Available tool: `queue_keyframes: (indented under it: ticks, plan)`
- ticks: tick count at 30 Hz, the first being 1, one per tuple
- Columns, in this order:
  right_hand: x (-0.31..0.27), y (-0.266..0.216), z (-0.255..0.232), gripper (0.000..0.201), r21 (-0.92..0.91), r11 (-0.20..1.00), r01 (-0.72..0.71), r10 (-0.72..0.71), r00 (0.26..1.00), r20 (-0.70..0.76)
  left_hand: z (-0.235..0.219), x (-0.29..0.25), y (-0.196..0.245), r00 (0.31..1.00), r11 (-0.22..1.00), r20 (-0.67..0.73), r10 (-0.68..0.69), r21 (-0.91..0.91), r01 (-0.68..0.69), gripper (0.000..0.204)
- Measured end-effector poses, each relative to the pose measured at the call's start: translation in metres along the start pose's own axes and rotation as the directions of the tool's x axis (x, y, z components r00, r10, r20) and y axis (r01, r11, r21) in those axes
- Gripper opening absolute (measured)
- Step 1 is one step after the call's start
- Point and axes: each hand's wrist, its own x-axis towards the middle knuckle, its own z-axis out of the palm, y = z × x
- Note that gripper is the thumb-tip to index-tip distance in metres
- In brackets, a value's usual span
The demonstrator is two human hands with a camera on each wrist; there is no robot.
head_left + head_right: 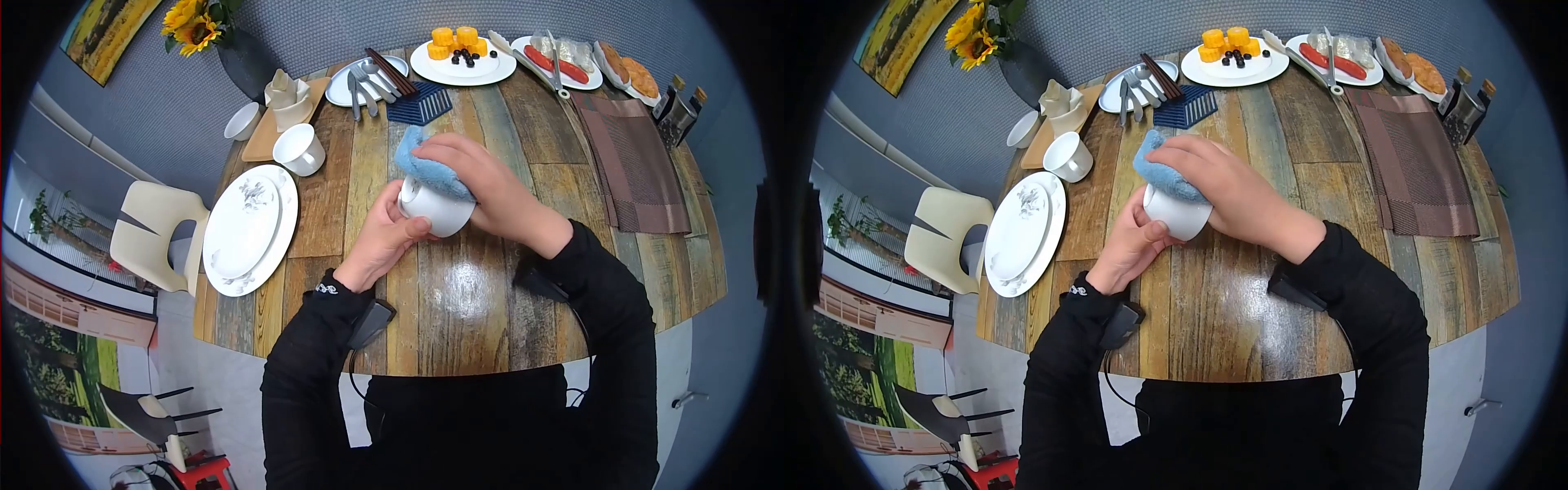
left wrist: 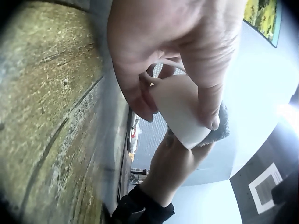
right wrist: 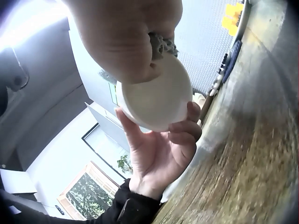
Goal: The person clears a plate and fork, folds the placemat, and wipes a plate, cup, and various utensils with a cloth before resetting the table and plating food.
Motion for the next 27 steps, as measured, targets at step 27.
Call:
queue_keyframes:
  ticks: [27]
  plan:
    - [-0.008, 0.003, 0.014, 0.062, -0.114, 0.989, 0.095, -0.114, 0.978, -0.175, 0.001, 0.000, 0.007, 0.997, 0.943, 0.012, 0.072, -0.328, -0.064, 0.051]
